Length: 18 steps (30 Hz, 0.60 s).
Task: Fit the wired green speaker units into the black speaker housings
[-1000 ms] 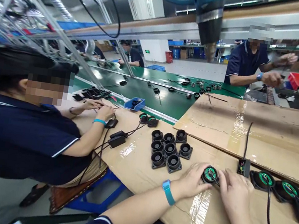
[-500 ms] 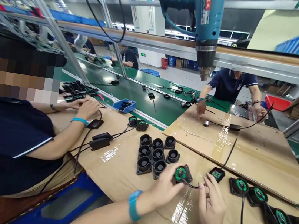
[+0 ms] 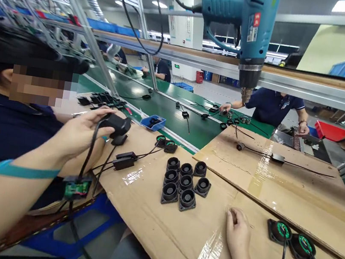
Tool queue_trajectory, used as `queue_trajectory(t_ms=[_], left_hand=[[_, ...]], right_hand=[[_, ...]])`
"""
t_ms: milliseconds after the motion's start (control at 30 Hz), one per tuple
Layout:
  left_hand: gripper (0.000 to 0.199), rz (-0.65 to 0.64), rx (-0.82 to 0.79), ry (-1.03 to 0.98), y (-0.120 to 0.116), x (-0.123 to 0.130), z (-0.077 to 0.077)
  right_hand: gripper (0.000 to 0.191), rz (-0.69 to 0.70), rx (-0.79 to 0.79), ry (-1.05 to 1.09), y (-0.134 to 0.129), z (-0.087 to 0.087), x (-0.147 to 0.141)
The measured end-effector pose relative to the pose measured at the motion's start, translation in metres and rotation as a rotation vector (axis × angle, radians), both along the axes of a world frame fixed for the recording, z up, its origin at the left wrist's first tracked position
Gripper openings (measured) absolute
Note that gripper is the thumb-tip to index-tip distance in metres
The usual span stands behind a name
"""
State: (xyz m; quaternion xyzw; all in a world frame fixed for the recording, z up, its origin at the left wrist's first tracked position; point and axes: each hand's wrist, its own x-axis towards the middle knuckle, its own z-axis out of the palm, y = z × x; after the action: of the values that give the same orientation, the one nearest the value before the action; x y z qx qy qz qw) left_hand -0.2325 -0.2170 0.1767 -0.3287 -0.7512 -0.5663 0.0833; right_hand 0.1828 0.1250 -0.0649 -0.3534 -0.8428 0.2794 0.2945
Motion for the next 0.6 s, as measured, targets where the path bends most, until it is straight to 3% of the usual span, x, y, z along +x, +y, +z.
queue_trajectory(t_ms=[67, 167, 367, 500, 600], left_hand=[[0.075, -0.095, -0.115, -0.038, 0.018, -0.027, -0.008], [0.077, -0.225, -0.293, -0.057, 0.067, -0.049, -0.033], [0.062, -0.288, -0.487, -0.021, 0.169, -0.046, -0.097], [0.054, -0.313, -0.579, 0.027, 0.201, -0.04, -0.126], [0.048, -0.297, -0.614, 0.066, 0.209, -0.041, -0.132]], right_hand=[[0.04, 0.011, 0.028, -0.008, 0.0, 0.003, -0.001], [0.039, 0.024, 0.058, -0.006, -0.001, 0.007, -0.001], [0.038, -0.003, 0.101, 0.028, -0.006, 0.01, -0.003], [0.033, -0.003, 0.09, 0.052, -0.011, 0.012, -0.004], [0.03, 0.001, 0.069, 0.055, -0.012, 0.012, -0.007]])
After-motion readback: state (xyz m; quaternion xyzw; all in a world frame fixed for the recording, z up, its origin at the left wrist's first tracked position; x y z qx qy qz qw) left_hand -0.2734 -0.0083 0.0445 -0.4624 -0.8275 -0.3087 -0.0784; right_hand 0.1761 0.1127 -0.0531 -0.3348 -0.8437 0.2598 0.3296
